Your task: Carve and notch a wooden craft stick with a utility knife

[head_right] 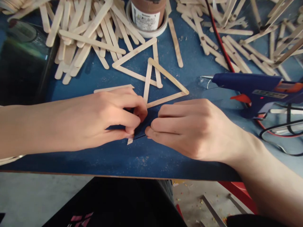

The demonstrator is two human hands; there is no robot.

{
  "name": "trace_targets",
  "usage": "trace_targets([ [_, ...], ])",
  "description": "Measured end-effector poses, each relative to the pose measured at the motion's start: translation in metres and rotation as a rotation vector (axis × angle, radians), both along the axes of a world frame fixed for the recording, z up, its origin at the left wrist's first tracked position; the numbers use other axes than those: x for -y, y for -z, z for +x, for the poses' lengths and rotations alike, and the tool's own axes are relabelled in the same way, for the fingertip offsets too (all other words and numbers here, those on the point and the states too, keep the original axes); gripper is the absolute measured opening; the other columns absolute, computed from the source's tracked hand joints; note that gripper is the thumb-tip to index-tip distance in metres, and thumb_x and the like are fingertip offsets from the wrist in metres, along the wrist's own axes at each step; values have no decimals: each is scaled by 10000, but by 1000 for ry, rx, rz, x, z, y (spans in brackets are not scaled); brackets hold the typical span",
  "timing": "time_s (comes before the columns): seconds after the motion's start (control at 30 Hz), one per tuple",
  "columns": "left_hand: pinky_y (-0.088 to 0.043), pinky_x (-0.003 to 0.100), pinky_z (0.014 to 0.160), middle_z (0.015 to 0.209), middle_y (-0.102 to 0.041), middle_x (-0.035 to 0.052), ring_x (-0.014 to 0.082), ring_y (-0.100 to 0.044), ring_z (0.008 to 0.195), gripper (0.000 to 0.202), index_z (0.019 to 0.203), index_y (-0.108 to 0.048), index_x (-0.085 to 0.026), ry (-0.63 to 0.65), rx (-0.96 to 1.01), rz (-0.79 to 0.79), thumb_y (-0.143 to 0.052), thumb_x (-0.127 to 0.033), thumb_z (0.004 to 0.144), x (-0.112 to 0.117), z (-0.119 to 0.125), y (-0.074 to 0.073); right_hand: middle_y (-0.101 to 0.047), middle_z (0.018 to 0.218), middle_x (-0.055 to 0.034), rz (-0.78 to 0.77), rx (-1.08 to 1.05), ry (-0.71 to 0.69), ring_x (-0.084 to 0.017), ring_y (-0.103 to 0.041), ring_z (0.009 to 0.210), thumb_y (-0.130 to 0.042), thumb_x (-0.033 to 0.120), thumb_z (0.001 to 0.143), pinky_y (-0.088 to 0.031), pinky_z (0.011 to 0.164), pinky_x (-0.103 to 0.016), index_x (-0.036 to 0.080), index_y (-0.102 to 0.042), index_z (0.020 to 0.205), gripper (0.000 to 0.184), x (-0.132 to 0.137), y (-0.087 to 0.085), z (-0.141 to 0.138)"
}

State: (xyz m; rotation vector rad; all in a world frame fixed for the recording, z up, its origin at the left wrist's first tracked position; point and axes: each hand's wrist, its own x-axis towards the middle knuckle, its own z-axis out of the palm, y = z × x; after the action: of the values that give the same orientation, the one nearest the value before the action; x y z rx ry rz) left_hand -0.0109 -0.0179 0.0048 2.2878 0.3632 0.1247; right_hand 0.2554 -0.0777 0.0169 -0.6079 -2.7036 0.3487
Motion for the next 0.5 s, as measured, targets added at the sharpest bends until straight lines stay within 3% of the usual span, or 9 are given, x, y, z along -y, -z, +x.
trace_targets([
  [0.23,-492,396,887,1156,-700,31,225,-621,1087,240,800,-710,-252,-14,7,-23,-653,-163,1016,1,-2,1,-776,848,-42,1,4,-5,-215,-757,847,-549,168,1103,-614,666,-413,179,-753,929,268,-1,-3,-1],
  [0.5,-484,400,937,1174,-696,20,213,-616,1097,280,812,-732,-250,-1,-14,-34,-607,-99,1013,1,-1,-1,-774,871,-14,-2,10,-1,-201,-747,856,-564,166,1101,-641,705,-406,205,-729,940,234,1,-2,1],
])
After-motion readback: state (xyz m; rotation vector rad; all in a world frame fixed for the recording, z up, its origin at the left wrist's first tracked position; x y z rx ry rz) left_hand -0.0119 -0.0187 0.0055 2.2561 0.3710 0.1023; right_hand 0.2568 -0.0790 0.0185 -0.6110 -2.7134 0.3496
